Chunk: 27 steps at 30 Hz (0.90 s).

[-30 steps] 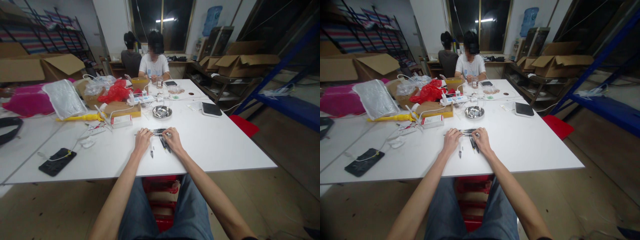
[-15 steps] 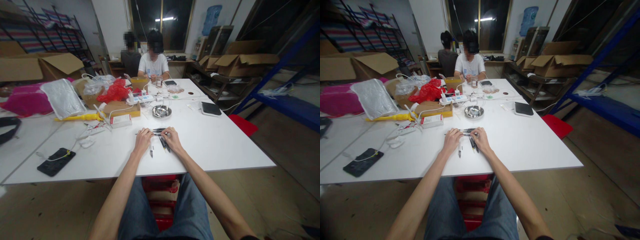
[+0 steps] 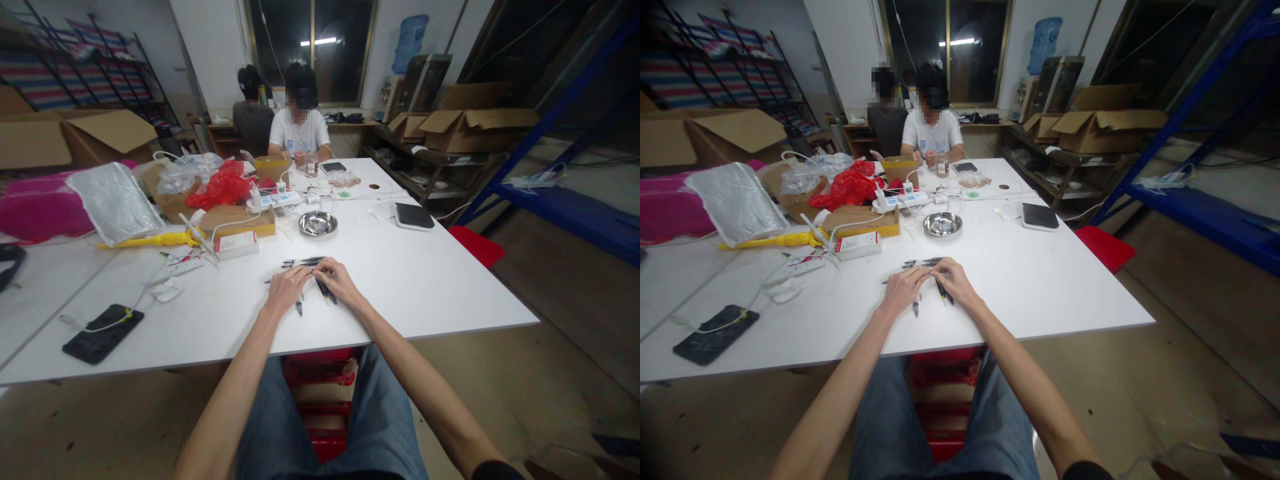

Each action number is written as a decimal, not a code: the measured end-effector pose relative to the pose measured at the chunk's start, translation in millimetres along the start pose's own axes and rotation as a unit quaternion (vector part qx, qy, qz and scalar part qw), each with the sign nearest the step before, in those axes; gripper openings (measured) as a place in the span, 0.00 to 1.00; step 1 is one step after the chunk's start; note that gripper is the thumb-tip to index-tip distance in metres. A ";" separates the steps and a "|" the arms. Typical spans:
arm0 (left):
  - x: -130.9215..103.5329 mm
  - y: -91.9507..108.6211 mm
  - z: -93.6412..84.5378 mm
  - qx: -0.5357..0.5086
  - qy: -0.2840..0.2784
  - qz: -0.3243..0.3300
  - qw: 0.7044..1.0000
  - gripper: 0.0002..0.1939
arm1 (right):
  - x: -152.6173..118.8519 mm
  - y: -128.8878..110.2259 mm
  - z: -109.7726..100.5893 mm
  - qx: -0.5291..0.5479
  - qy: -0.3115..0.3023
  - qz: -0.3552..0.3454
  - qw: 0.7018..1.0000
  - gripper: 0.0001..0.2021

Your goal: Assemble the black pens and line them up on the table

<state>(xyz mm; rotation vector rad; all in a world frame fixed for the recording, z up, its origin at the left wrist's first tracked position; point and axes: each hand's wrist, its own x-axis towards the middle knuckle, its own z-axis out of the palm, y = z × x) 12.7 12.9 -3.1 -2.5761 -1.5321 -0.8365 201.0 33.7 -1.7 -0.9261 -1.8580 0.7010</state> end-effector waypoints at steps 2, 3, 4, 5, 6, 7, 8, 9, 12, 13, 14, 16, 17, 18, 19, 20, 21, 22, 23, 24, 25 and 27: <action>-0.4 0.4 -0.1 0.011 -0.008 0.002 1.000 0.16 | 0.0 -0.8 -1.0 -0.004 0.028 0.017 0.999 0.09; -0.5 0.7 -0.6 0.016 -0.012 0.003 1.000 0.16 | -0.9 -1.0 -1.7 -0.008 0.053 0.032 0.998 0.10; -0.5 1.1 -1.4 0.019 -0.014 0.002 1.000 0.16 | -2.5 -1.1 -2.5 -0.013 0.080 0.051 0.995 0.10; -0.6 1.5 -2.3 0.022 -0.016 -0.002 1.000 0.16 | -5.2 -1.2 -3.5 -0.021 0.101 0.073 0.992 0.10; -0.6 1.9 -3.2 0.024 -0.018 -0.008 1.000 0.16 | -8.9 -1.5 -4.5 -0.030 0.111 0.095 0.989 0.10; -0.7 2.1 -4.2 0.025 -0.020 -0.015 0.999 0.17 | -13.7 -2.2 -5.6 -0.043 0.110 0.115 0.986 0.09; -0.7 2.2 -4.9 0.025 -0.023 -0.021 0.999 0.17 | -19.4 -3.5 -6.8 -0.060 0.101 0.133 0.984 0.08; -0.7 2.1 -5.5 0.025 -0.027 -0.025 0.999 0.17 | -25.7 -5.5 -8.0 -0.082 0.088 0.146 0.982 0.06; -0.7 0.7 -5.6 0.019 -0.040 -0.021 0.999 0.17 | -44.1 -15.2 -11.3 -0.165 0.048 0.154 0.973 0.05; -0.6 0.0 -5.3 0.017 -0.043 -0.017 0.999 0.17 | -49.0 -19.1 -12.0 -0.199 0.032 0.143 0.969 0.05; -0.6 -0.7 -4.9 0.014 -0.043 -0.013 0.999 0.17 | -52.8 -22.8 -12.5 -0.234 0.019 0.131 0.963 0.04; -0.6 -1.9 -4.1 0.007 -0.039 -0.007 0.999 0.16 | -57.0 -28.1 -12.6 -0.290 -0.002 0.111 0.951 0.03; -0.5 -2.4 -3.8 0.003 -0.035 -0.005 0.999 0.15 | -57.2 -29.1 -12.2 -0.306 -0.008 0.109 0.946 0.03; -0.4 -2.7 -3.6 -0.002 -0.030 -0.005 1.000 0.15 | -56.3 -28.9 -11.5 -0.312 -0.011 0.112 0.943 0.03; -0.2 -3.0 -3.4 -0.007 -0.024 -0.005 1.000 0.15 | -54.2 -27.2 -10.7 -0.308 -0.011 0.118 0.944 0.03; 0.0 -3.4 -3.1 -0.011 -0.019 -0.005 1.000 0.14 | -51.0 -24.4 -9.7 -0.297 -0.005 0.126 0.946 0.02; 0.3 -3.7 -2.7 -0.015 -0.013 -0.005 1.000 0.14 | -46.7 -20.6 -8.9 -0.280 0.005 0.133 0.951 0.02; 0.7 -4.2 -2.3 -0.018 -0.009 -0.005 1.000 0.14 | -41.6 -16.1 -8.2 -0.257 0.018 0.139 0.956 0.03; 0.9 -4.8 -1.8 -0.021 -0.005 -0.005 1.000 0.13 | -35.8 -11.4 -7.8 -0.227 0.031 0.140 0.963 0.04; 1.1 -5.5 -1.2 -0.025 -0.001 -0.004 1.000 0.13 | -29.7 -6.6 -7.7 -0.194 0.040 0.135 0.971 0.04; 1.2 -6.2 -0.6 -0.027 0.004 -0.004 1.000 0.13 | -23.6 -2.3 -8.1 -0.159 0.042 0.123 0.979 0.05; 1.1 -7.6 0.3 -0.030 0.014 -0.007 0.999 0.12 | -13.1 4.6 -10.0 -0.101 0.036 0.082 0.991 0.06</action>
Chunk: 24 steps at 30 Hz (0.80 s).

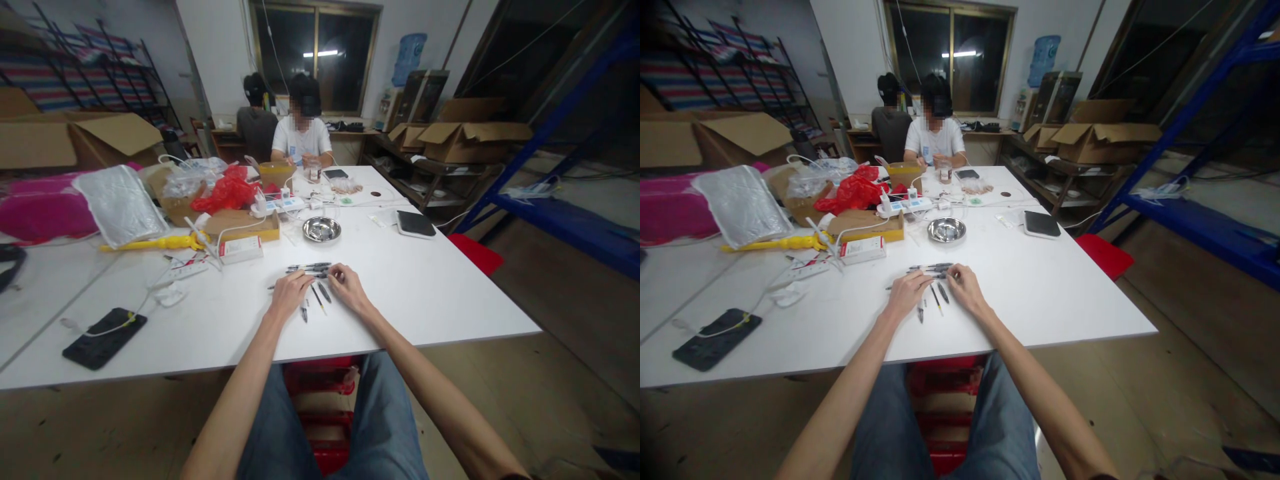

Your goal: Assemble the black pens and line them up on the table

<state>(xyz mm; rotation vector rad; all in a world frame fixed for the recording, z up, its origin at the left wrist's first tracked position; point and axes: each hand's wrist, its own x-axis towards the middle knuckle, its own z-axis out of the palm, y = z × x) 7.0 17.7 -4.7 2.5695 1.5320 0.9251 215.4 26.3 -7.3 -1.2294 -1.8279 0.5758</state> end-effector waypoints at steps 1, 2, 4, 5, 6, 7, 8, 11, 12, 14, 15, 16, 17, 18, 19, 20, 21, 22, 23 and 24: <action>-0.2 -0.5 0.3 0.000 0.004 -0.001 1.000 0.12 | 4.1 1.9 -0.6 0.019 -0.002 -0.021 1.000 0.07; -0.3 -0.9 0.5 0.000 0.008 -0.002 1.000 0.12 | 6.9 3.4 -1.4 0.032 0.000 -0.037 0.999 0.08; -0.5 -1.1 0.7 0.002 0.012 -0.001 1.000 0.12 | 8.7 5.2 -3.1 0.047 0.011 -0.051 0.998 0.08; -0.5 -0.9 0.7 0.003 0.012 0.002 1.000 0.12 | 8.1 5.7 -3.8 0.054 0.018 -0.050 0.997 0.08; -0.4 -0.7 0.8 0.003 0.011 0.004 1.000 0.12 | 7.0 5.9 -4.2 0.061 0.023 -0.048 0.997 0.08; -0.2 -0.4 1.0 0.004 0.010 0.006 1.000 0.13 | 5.7 6.1 -4.5 0.067 0.028 -0.045 0.996 0.08; 0.0 -0.2 1.2 0.006 0.008 0.008 1.000 0.13 | 4.4 6.2 -4.5 0.071 0.033 -0.042 0.996 0.08; 0.4 -0.3 2.5 0.009 0.012 0.010 1.000 0.13 | 2.8 6.7 -3.9 0.081 0.054 -0.026 0.995 0.08; 0.5 -0.6 3.0 0.010 0.015 0.011 1.000 0.14 | 3.0 7.0 -3.8 0.084 0.061 -0.018 0.994 0.08; 0.5 -1.2 3.8 0.009 0.020 0.012 1.000 0.14 | 4.0 7.5 -3.7 0.092 0.068 -0.004 0.993 0.08; 0.5 -1.4 4.0 0.009 0.021 0.013 1.000 0.14 | 4.5 7.6 -3.8 0.095 0.066 0.000 0.993 0.08; 0.5 -1.5 4.1 0.007 0.022 0.014 1.000 0.14 | 4.9 7.4 -4.1 0.098 0.061 0.001 0.993 0.08; 0.6 -1.4 4.1 0.005 0.022 0.015 1.000 0.13 | 5.1 7.1 -4.3 0.102 0.056 0.001 0.993 0.09; 0.6 -1.3 3.9 0.000 0.023 0.014 1.000 0.13 | 5.2 6.8 -4.6 0.106 0.051 -0.001 0.993 0.09; 0.6 -1.1 3.8 -0.005 0.024 0.013 1.000 0.13 | 5.1 6.3 -4.9 0.111 0.049 -0.002 0.993 0.09; 0.5 -1.0 3.6 -0.011 0.027 0.012 1.000 0.13 | 5.0 6.0 -5.0 0.115 0.049 -0.001 0.992 0.09; 0.4 -0.9 3.6 -0.018 0.029 0.010 0.999 0.13 | 4.7 5.8 -5.1 0.119 0.048 0.000 0.992 0.09; 0.2 -1.0 3.7 -0.024 0.031 0.009 0.999 0.13 | 4.4 5.7 -5.0 0.121 0.047 0.001 0.992 0.08; 0.1 -1.2 3.9 -0.028 0.031 0.009 0.999 0.13 | 4.1 5.9 -4.9 0.121 0.045 0.003 0.992 0.08; -0.1 -1.4 4.1 -0.031 0.031 0.009 0.999 0.13 | 4.0 6.1 -4.8 0.120 0.042 0.004 0.992 0.08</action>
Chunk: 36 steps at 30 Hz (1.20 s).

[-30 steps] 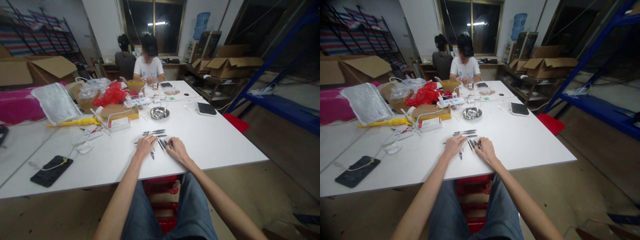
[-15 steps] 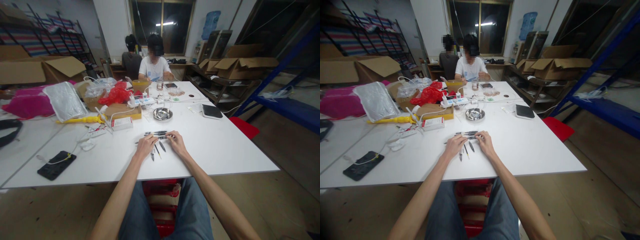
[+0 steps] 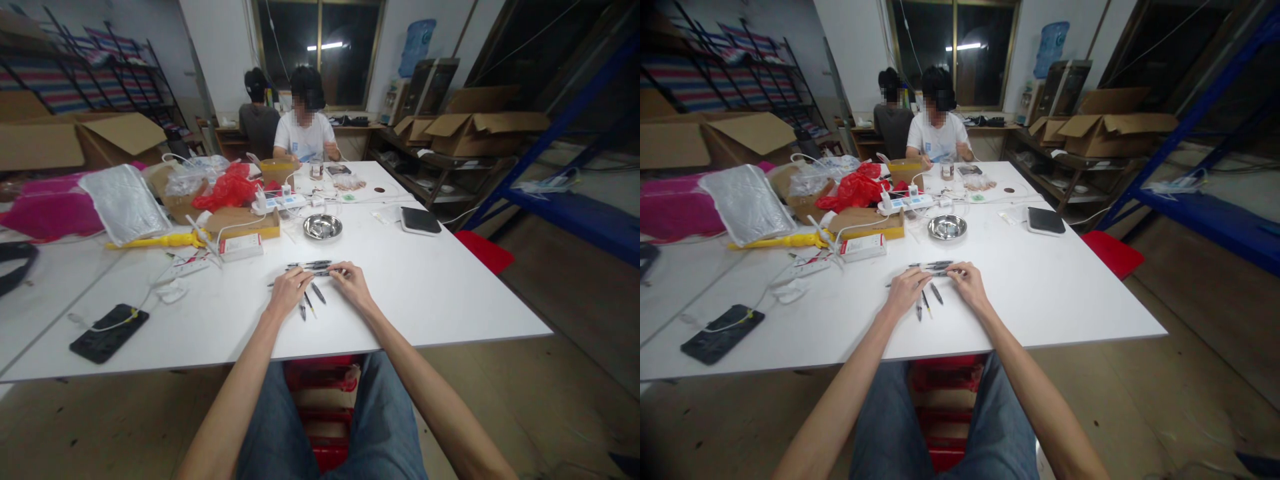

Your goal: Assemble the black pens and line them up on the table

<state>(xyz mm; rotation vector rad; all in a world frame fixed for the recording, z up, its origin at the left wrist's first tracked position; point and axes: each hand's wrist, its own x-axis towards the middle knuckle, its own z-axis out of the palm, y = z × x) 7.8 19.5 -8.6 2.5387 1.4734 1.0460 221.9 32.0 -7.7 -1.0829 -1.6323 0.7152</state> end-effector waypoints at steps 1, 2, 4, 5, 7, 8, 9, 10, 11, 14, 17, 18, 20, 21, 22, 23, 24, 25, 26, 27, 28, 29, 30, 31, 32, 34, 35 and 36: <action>-0.2 -0.2 0.1 -0.002 -0.001 0.000 1.000 0.13 | -0.1 0.3 0.0 -0.002 -0.003 0.001 1.000 0.08; -0.2 -0.1 0.2 -0.004 -0.004 -0.001 1.000 0.13 | 0.0 0.3 -0.1 -0.003 -0.006 0.002 1.000 0.08; -0.1 1.1 -0.4 -0.008 -0.008 -0.001 1.000 0.13 | 0.6 -0.7 -0.5 -0.004 -0.011 0.001 1.000 0.08; 0.2 2.4 -1.0 -0.010 -0.010 0.000 1.000 0.13 | 0.9 -2.1 -0.6 -0.003 -0.012 -0.001 1.000 0.08; 0.8 6.1 -3.1 -0.010 -0.018 0.003 1.000 0.15 | 0.9 -6.5 0.2 -0.002 -0.016 -0.015 1.000 0.08; 1.2 8.4 -4.4 -0.010 -0.023 0.005 1.000 0.18 | 0.4 -9.3 1.3 -0.004 -0.022 -0.028 0.999 0.07; 1.5 10.7 -5.8 -0.011 -0.029 0.007 0.999 0.21 | -0.3 -12.2 3.0 -0.010 -0.030 -0.046 0.998 0.07; 1.7 13.0 -7.4 -0.013 -0.036 0.008 0.999 0.23 | -1.4 -14.9 5.4 -0.020 -0.041 -0.066 0.997 0.07; 1.8 15.0 -8.8 -0.017 -0.042 0.007 0.999 0.26 | -2.6 -17.2 8.3 -0.032 -0.053 -0.087 0.994 0.07; 1.8 19.3 -12.1 -0.027 -0.048 0.003 0.998 0.32 | -5.6 -20.5 18.1 -0.067 -0.068 -0.140 0.985 0.08; 2.1 22.1 -11.3 -0.033 -0.044 0.021 0.998 0.38 | -5.4 -19.9 24.7 -0.082 -0.073 -0.165 0.980 0.09; 2.5 23.1 -10.1 -0.034 -0.045 0.033 0.998 0.39 | -4.7 -19.3 25.5 -0.083 -0.076 -0.163 0.980 0.09; 3.8 25.7 -7.2 -0.029 -0.050 0.052 0.997 0.41 | -2.7 -18.3 25.6 -0.086 -0.073 -0.132 0.985 0.10; 4.6 27.2 -5.9 -0.027 -0.054 0.057 0.997 0.42 | -1.7 -17.8 25.2 -0.088 -0.070 -0.107 0.988 0.12; 5.4 28.7 -5.1 -0.026 -0.058 0.061 0.996 0.42 | -0.7 -17.2 24.6 -0.088 -0.066 -0.081 0.991 0.14; 6.2 30.2 -4.8 -0.025 -0.062 0.067 0.996 0.42 | 0.3 -16.6 23.9 -0.084 -0.060 -0.056 0.993 0.15; 6.9 31.6 -5.3 -0.024 -0.066 0.074 0.995 0.42 | 1.1 -15.9 23.3 -0.076 -0.053 -0.036 0.995 0.16; 7.4 32.6 -6.5 -0.022 -0.066 0.085 0.994 0.42 | 1.8 -15.1 22.7 -0.064 -0.044 -0.021 0.997 0.17; 7.7 33.2 -8.3 -0.018 -0.061 0.098 0.993 0.40 | 2.3 -14.2 22.1 -0.051 -0.033 -0.011 0.998 0.17; 7.8 33.2 -10.7 -0.011 -0.049 0.111 0.993 0.39 | 2.8 -13.3 21.6 -0.037 -0.021 -0.002 0.999 0.18; 7.7 32.5 -13.3 -0.002 -0.030 0.119 0.992 0.37 | 3.1 -12.4 21.0 -0.026 -0.010 0.008 1.000 0.19; 7.6 31.1 -15.9 0.008 -0.002 0.120 0.993 0.35 | 3.5 -11.7 20.4 -0.017 0.001 0.017 1.000 0.20; 7.6 28.9 -18.3 0.018 0.030 0.110 0.993 0.32 | 3.8 -11.2 19.8 -0.011 0.011 0.026 1.000 0.20; 7.6 26.1 -20.2 0.027 0.064 0.090 0.993 0.30 | 4.0 -10.9 19.1 -0.006 0.020 0.033 0.999 0.21; 7.7 22.8 -21.4 0.032 0.092 0.064 0.993 0.28 | 4.3 -11.0 18.5 -0.003 0.028 0.038 0.999 0.20; 7.9 15.9 -21.7 0.033 0.119 0.009 0.992 0.22 | 4.9 -11.7 17.1 0.007 0.037 0.042 0.998 0.19; 7.9 12.7 -21.0 0.031 0.117 -0.010 0.993 0.19 | 5.2 -12.1 16.5 0.014 0.041 0.043 0.998 0.18; 7.7 10.0 -19.9 0.027 0.107 -0.023 0.994 0.15 | 5.5 -12.4 16.0 0.021 0.045 0.044 0.998 0.18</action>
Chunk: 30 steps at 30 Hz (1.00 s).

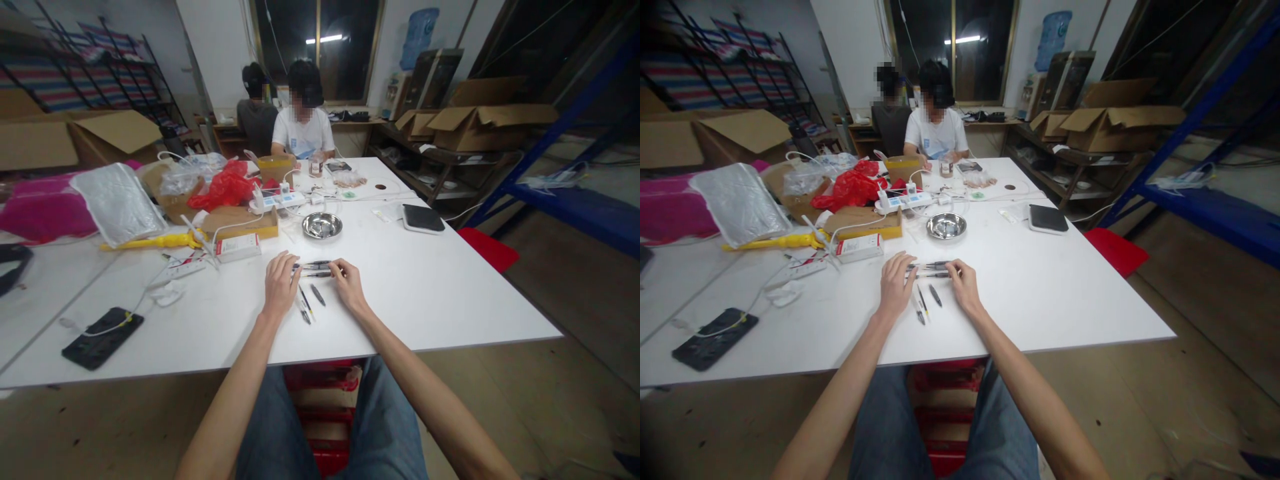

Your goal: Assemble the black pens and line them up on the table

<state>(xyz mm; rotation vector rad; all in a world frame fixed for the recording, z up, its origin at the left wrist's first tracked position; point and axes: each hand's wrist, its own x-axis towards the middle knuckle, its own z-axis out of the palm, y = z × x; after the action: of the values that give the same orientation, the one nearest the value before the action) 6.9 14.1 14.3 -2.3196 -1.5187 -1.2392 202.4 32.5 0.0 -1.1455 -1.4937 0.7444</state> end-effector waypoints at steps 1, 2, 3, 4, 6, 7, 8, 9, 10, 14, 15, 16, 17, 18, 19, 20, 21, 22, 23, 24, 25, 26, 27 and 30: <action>-0.6 -2.0 1.3 -0.003 -0.014 -0.008 1.000 0.12 | 0.2 -0.1 -0.3 0.008 0.004 0.003 1.000 0.18; -1.4 -3.3 2.6 -0.007 -0.029 -0.011 0.999 0.11 | 0.3 0.2 -0.4 0.014 0.007 0.009 1.000 0.19; -2.3 -4.1 3.7 -0.013 -0.044 -0.010 0.999 0.11 | 0.2 0.8 -0.3 0.017 0.008 0.021 1.000 0.21; -3.3 -4.5 4.7 -0.020 -0.056 -0.005 0.998 0.11 | 0.1 1.7 0.0 0.016 0.008 0.038 0.999 0.24; -4.9 -4.6 6.2 -0.034 -0.071 0.005 0.997 0.10 | -0.5 3.7 0.9 0.006 0.006 0.079 0.997 0.29; -5.6 -4.7 6.8 -0.041 -0.076 0.008 0.996 0.10 | -0.8 4.3 1.4 0.001 0.005 0.093 0.996 0.30; -6.1 -4.9 7.4 -0.046 -0.080 0.009 0.996 0.09 | -1.0 4.5 1.8 -0.004 0.004 0.098 0.995 0.31; -6.5 -5.3 8.0 -0.050 -0.083 0.006 0.995 0.09 | -1.1 4.0 2.1 -0.006 0.003 0.094 0.996 0.31; -6.8 -5.8 8.7 -0.052 -0.087 0.003 0.995 0.09 | -1.1 3.0 2.1 -0.005 -0.002 0.082 0.997 0.31; -7.6 -8.6 10.7 -0.060 -0.099 -0.002 0.993 0.12 | 0.3 -3.1 0.7 0.032 -0.061 0.011 0.998 0.24; -7.8 -9.2 11.0 -0.062 -0.094 -0.005 0.994 0.12 | 0.8 -4.0 0.1 0.042 -0.078 -0.002 0.996 0.21; -8.0 -9.7 11.3 -0.064 -0.086 -0.009 0.994 0.12 | 1.2 -4.3 -0.5 0.048 -0.089 -0.010 0.995 0.20; -8.3 -10.1 11.5 -0.066 -0.077 -0.012 0.995 0.11 | 1.5 -3.8 -1.0 0.047 -0.094 -0.014 0.994 0.19; -8.7 -10.4 11.6 -0.068 -0.069 -0.013 0.995 0.11 | 1.7 -2.9 -1.4 0.042 -0.096 -0.013 0.994 0.19; -9.2 -10.6 11.8 -0.070 -0.063 -0.011 0.996 0.11 | 1.7 -1.5 -1.6 0.033 -0.096 -0.009 0.995 0.21; -9.7 -10.6 12.0 -0.072 -0.059 -0.006 0.996 0.10 | 1.7 0.1 -1.6 0.024 -0.095 -0.003 0.995 0.22; -10.1 -10.5 12.1 -0.075 -0.058 -0.001 0.996 0.10 | 1.6 1.7 -1.4 0.015 -0.095 0.003 0.995 0.25; -10.3 -10.3 12.2 -0.078 -0.055 0.002 0.995 0.10 | 1.5 3.0 -1.1 0.009 -0.094 0.008 0.996 0.26; -10.3 -10.0 12.3 -0.080 -0.053 0.001 0.995 0.10 | 1.5 4.1 -0.8 0.006 -0.094 0.012 0.996 0.27; -10.0 -9.7 12.3 -0.082 -0.049 -0.002 0.995 0.10 | 1.6 4.8 -0.4 0.007 -0.092 0.015 0.996 0.26; -9.4 -9.3 12.2 -0.082 -0.046 -0.007 0.996 0.09 | 1.9 5.1 -0.2 0.012 -0.091 0.016 0.996 0.25; -8.7 -9.0 12.1 -0.081 -0.044 -0.010 0.996 0.09 | 2.1 5.1 0.0 0.021 -0.090 0.015 0.996 0.23; -7.8 -8.8 12.1 -0.079 -0.045 -0.011 0.996 0.08 | 2.4 5.0 0.0 0.031 -0.090 0.011 0.995 0.20; -6.0 -9.5 12.4 -0.071 -0.063 -0.004 0.996 0.08 | 2.7 4.0 -0.4 0.053 -0.085 -0.007 0.995 0.16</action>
<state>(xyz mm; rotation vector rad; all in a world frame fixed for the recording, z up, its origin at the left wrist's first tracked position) 5.3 20.5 -1.1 -2.5268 -1.5264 -1.2646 203.9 36.4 -2.5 -1.0113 -1.5810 0.9209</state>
